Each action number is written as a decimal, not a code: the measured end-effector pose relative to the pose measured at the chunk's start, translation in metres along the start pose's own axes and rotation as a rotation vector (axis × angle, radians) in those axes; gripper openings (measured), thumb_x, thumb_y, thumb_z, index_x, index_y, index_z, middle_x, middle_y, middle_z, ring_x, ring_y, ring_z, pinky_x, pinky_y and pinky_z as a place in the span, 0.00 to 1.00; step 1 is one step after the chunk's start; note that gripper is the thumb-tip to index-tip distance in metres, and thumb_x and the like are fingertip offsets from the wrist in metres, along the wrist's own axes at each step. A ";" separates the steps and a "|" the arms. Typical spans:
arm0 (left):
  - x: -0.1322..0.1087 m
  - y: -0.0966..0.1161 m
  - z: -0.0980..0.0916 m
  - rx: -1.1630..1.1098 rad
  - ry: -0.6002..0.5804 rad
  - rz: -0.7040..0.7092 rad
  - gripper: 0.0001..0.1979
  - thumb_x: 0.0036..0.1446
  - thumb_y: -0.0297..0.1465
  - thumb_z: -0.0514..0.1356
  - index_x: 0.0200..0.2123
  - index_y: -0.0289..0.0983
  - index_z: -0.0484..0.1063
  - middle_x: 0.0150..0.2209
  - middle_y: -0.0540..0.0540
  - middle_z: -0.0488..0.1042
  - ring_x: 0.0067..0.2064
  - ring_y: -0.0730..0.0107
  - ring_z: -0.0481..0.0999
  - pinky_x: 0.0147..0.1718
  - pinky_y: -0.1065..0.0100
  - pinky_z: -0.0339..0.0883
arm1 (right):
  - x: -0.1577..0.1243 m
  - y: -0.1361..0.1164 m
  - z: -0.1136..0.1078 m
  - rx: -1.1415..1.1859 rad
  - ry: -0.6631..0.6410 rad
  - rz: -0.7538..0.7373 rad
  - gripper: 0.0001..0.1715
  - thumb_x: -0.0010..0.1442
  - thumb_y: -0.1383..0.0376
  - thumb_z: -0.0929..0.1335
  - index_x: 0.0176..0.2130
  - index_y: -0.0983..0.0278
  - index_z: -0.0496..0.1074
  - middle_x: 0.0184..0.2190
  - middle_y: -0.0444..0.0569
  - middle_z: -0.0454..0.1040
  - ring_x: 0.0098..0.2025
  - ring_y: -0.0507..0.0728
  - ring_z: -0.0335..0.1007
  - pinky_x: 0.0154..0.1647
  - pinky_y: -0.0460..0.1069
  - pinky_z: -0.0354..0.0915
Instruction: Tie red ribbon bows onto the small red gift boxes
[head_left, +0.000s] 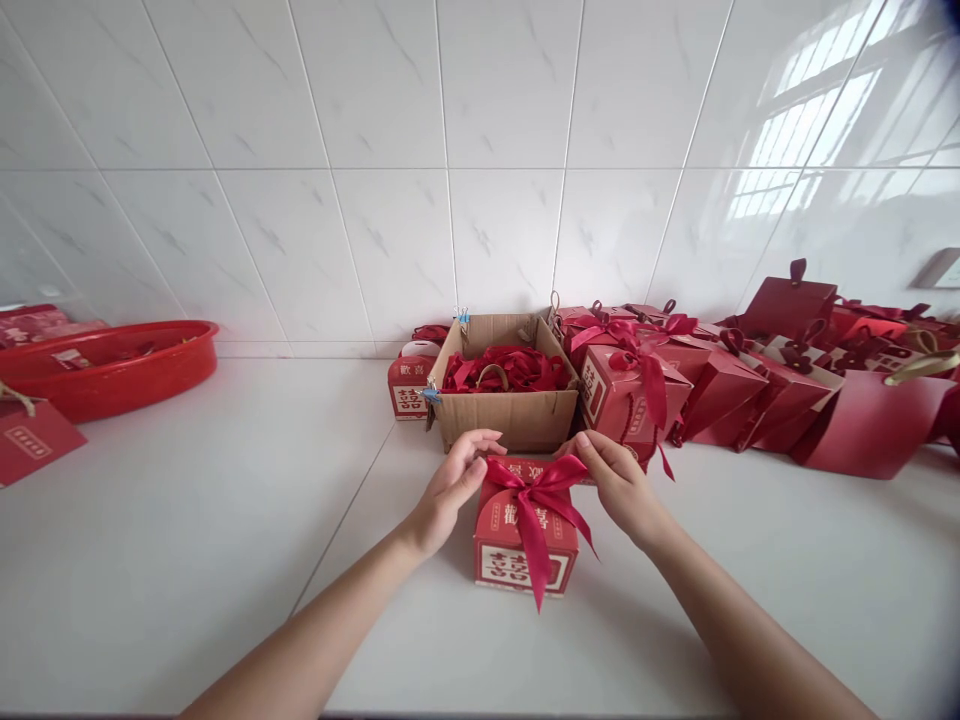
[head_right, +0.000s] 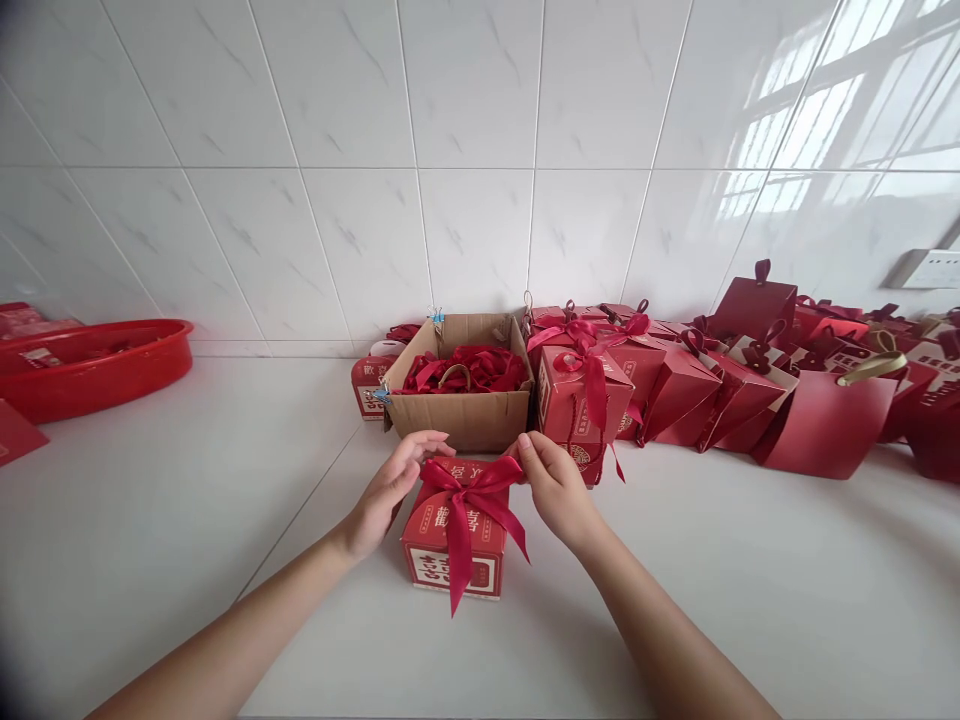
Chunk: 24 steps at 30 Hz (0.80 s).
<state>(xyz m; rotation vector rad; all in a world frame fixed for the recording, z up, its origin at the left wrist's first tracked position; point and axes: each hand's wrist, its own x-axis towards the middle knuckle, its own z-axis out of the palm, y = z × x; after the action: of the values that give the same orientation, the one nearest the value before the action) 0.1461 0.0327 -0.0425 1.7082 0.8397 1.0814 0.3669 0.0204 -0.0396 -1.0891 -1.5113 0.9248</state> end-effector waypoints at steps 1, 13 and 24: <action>0.001 -0.003 -0.001 0.005 0.024 -0.014 0.21 0.63 0.46 0.46 0.51 0.39 0.63 0.48 0.42 0.69 0.51 0.60 0.67 0.52 0.61 0.57 | 0.000 0.001 0.000 -0.018 -0.001 -0.002 0.24 0.64 0.49 0.57 0.30 0.62 0.66 0.27 0.46 0.69 0.32 0.54 0.65 0.35 0.49 0.63; 0.014 -0.022 -0.018 0.522 0.011 0.144 0.19 0.63 0.42 0.47 0.31 0.37 0.71 0.32 0.44 0.73 0.38 0.62 0.69 0.39 0.64 0.60 | -0.001 0.006 -0.013 -0.090 -0.155 -0.042 0.09 0.60 0.62 0.61 0.38 0.62 0.68 0.36 0.48 0.73 0.41 0.57 0.69 0.44 0.53 0.65; 0.016 -0.028 -0.021 0.567 -0.034 0.116 0.16 0.61 0.40 0.50 0.31 0.37 0.71 0.30 0.47 0.72 0.34 0.65 0.70 0.31 0.69 0.59 | -0.066 0.005 0.003 -0.154 -0.309 -0.143 0.65 0.50 0.61 0.74 0.67 0.52 0.26 0.69 0.54 0.37 0.69 0.60 0.37 0.65 0.60 0.45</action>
<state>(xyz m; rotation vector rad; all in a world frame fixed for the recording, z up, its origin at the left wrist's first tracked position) 0.1310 0.0631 -0.0595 2.2598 1.1089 0.9372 0.3701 -0.0413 -0.0637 -0.9621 -1.9150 0.9187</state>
